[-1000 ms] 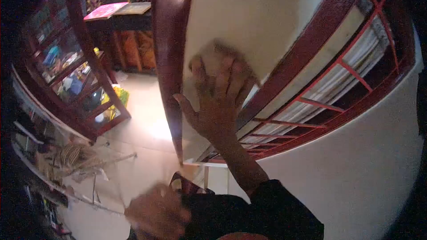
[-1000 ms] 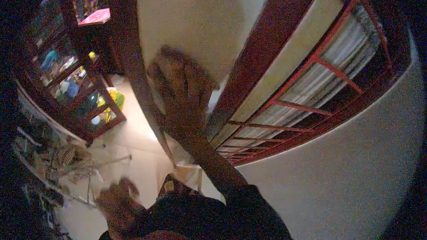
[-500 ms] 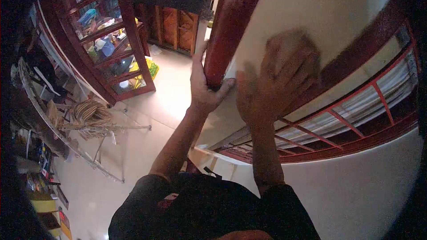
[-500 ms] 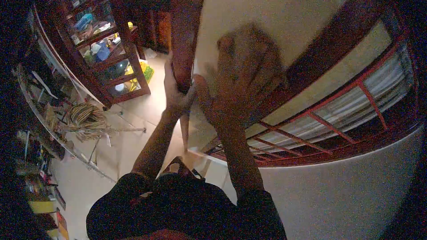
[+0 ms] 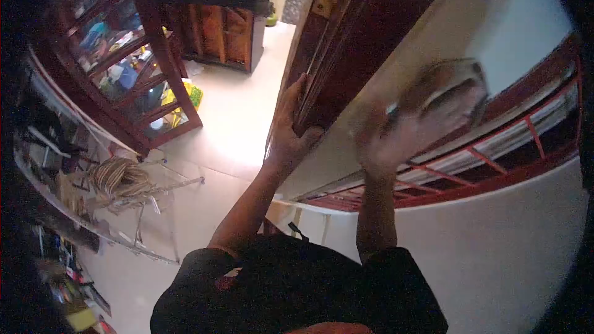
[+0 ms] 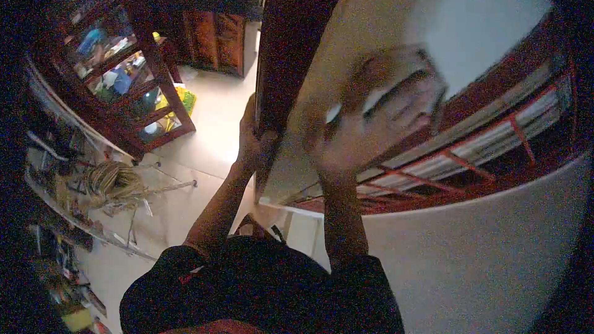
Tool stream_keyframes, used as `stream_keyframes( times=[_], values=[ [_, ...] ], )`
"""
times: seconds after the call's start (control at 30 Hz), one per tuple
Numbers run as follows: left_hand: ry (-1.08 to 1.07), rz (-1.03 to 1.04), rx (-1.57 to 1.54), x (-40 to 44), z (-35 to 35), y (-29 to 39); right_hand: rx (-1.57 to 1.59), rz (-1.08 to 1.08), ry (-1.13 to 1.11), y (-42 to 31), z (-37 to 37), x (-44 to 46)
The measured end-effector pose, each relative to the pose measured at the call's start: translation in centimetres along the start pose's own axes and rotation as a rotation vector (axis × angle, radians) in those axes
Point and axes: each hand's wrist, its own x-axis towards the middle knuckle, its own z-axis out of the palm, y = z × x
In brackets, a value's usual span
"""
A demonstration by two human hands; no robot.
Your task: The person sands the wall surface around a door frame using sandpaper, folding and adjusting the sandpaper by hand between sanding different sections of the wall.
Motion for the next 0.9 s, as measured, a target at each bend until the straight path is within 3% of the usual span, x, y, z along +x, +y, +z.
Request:
stream_keyframes(
  times=[0.1,0.17,0.2,0.23,0.3,0.33,0.4,0.5,0.6,0.63,0.7,0.8,0.87,0.9],
  values=[
    [0.089,0.094,0.05,0.5,0.1,-0.2,-0.078,0.072,-0.073,1.0,2.9,-9.4],
    [0.132,0.198,0.003,0.8,0.3,-0.4,0.084,0.117,-0.366,-3.0,2.1,-19.3],
    [0.129,0.199,-0.014,0.9,0.3,-0.4,0.17,0.14,-0.511,-1.7,2.8,-22.2],
    [0.136,0.224,0.036,1.1,0.2,-0.5,0.16,0.132,-0.505,-0.4,3.1,-21.0],
    [0.126,0.227,0.091,0.9,0.2,-0.5,-0.197,-0.097,-0.249,2.7,3.8,-17.4],
    [0.126,0.192,0.03,0.8,0.3,-0.4,-0.064,-0.02,-0.131,-0.2,1.3,-9.3],
    [0.1,0.149,-0.021,0.7,0.3,-0.2,0.024,-0.099,-0.034,-0.6,-1.3,0.1],
    [0.106,0.158,0.009,0.7,0.3,-0.2,-0.026,-0.07,0.018,-1.1,0.2,-0.1],
    [0.158,0.173,-0.07,0.7,0.7,-0.9,-0.092,0.093,-0.138,-2.1,3.2,-13.2],
    [0.163,0.168,-0.088,0.7,0.8,-0.9,-0.085,0.053,-0.513,-2.1,2.5,-18.3],
    [0.184,0.164,-0.105,0.7,0.9,-0.9,-0.045,-0.015,-0.503,-2.2,2.2,-22.4],
    [0.182,0.19,-0.058,0.7,0.5,-1.0,0.257,0.101,-0.544,-2.7,1.1,-23.6],
    [0.196,0.213,-0.037,0.8,0.7,-1.0,0.433,0.436,-0.579,-2.3,1.1,-21.3],
    [0.196,0.205,-0.034,0.6,0.9,-1.1,0.433,0.44,-0.586,-1.7,1.3,-21.4]
  ],
)
